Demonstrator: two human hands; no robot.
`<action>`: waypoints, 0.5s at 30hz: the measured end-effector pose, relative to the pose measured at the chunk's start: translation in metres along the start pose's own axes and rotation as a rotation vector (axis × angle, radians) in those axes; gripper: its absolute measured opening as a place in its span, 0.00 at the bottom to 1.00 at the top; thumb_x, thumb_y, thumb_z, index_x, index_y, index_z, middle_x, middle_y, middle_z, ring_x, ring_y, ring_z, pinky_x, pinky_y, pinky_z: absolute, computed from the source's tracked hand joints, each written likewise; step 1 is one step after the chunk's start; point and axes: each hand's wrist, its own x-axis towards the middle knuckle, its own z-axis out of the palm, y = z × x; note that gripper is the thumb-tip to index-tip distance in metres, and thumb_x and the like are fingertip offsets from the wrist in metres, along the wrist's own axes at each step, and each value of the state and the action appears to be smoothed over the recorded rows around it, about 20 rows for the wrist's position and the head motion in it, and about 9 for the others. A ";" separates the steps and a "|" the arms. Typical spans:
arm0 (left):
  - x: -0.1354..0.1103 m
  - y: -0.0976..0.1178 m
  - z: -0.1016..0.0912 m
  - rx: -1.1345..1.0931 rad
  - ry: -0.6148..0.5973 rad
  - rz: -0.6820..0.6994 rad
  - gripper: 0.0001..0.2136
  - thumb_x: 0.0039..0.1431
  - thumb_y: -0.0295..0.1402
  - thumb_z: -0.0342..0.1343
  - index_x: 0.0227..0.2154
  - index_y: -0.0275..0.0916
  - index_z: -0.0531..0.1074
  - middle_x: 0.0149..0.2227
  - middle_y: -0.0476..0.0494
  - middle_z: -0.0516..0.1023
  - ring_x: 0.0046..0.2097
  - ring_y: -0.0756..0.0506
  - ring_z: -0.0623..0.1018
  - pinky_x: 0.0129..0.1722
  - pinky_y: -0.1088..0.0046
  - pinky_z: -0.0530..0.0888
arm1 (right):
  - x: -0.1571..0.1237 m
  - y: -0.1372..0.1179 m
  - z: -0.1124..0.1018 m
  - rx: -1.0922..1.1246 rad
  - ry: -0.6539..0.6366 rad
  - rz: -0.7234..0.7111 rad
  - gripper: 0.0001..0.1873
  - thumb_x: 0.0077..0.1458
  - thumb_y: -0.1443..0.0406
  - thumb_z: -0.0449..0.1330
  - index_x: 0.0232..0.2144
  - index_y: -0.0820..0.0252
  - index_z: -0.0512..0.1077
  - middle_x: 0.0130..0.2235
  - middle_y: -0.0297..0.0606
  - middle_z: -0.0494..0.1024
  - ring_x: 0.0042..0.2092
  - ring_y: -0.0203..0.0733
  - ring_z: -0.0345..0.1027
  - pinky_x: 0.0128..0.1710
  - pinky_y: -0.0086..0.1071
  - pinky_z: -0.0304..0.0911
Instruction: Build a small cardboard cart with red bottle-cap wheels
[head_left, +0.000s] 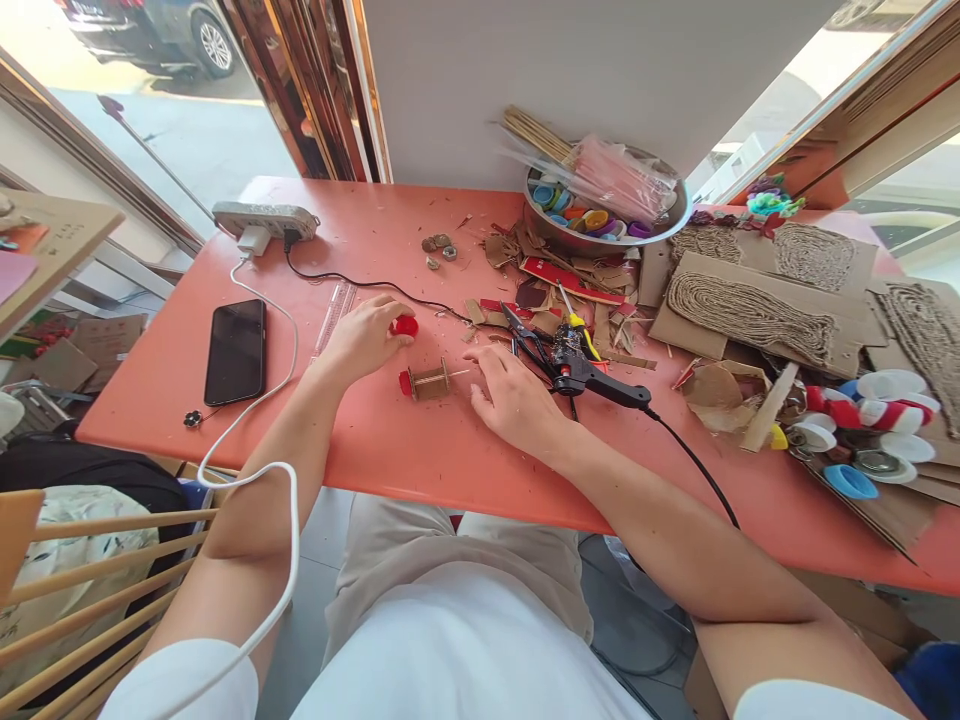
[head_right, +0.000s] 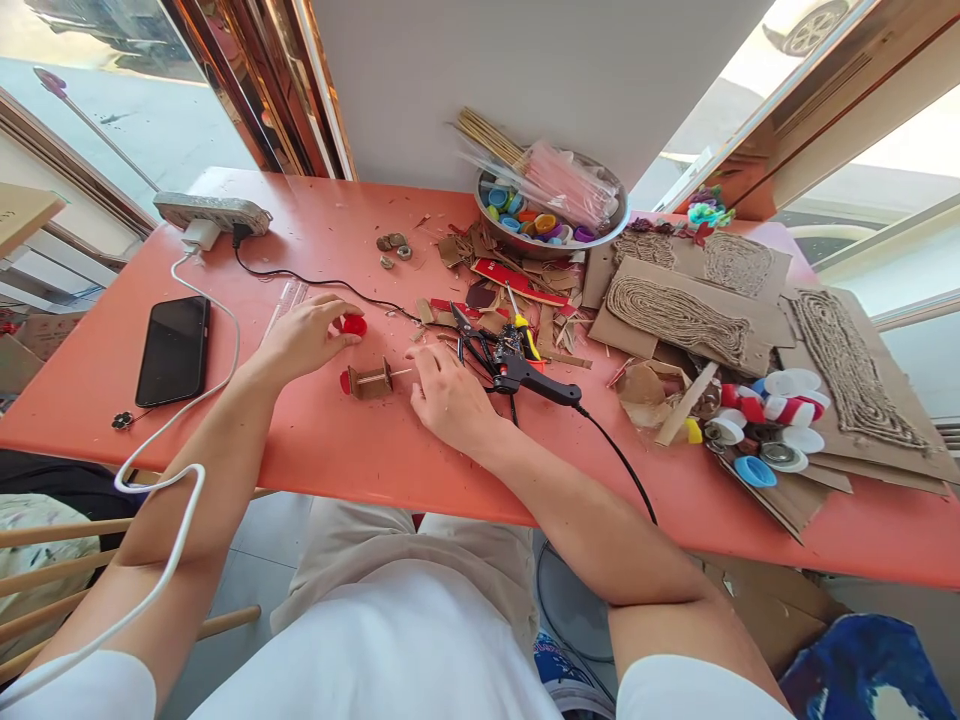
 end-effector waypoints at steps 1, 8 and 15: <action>0.001 0.001 -0.001 -0.017 0.019 0.013 0.11 0.61 0.35 0.60 0.45 0.44 0.81 0.48 0.40 0.83 0.48 0.37 0.82 0.50 0.60 0.78 | 0.000 -0.001 -0.001 0.025 0.011 -0.001 0.18 0.62 0.69 0.55 0.53 0.55 0.70 0.54 0.51 0.78 0.58 0.57 0.74 0.55 0.50 0.73; -0.018 0.032 -0.011 -0.178 0.150 0.315 0.12 0.65 0.42 0.61 0.47 0.45 0.81 0.49 0.40 0.86 0.52 0.39 0.81 0.57 0.57 0.76 | 0.003 -0.019 -0.012 0.552 0.070 0.081 0.20 0.71 0.45 0.52 0.49 0.52 0.66 0.43 0.42 0.82 0.44 0.46 0.79 0.44 0.39 0.74; -0.025 0.057 -0.002 -0.098 0.045 0.403 0.12 0.66 0.45 0.61 0.46 0.48 0.83 0.45 0.42 0.87 0.48 0.39 0.82 0.58 0.55 0.73 | 0.012 -0.023 -0.013 0.954 -0.010 0.201 0.38 0.48 0.30 0.66 0.41 0.50 0.62 0.33 0.32 0.79 0.31 0.38 0.73 0.32 0.33 0.71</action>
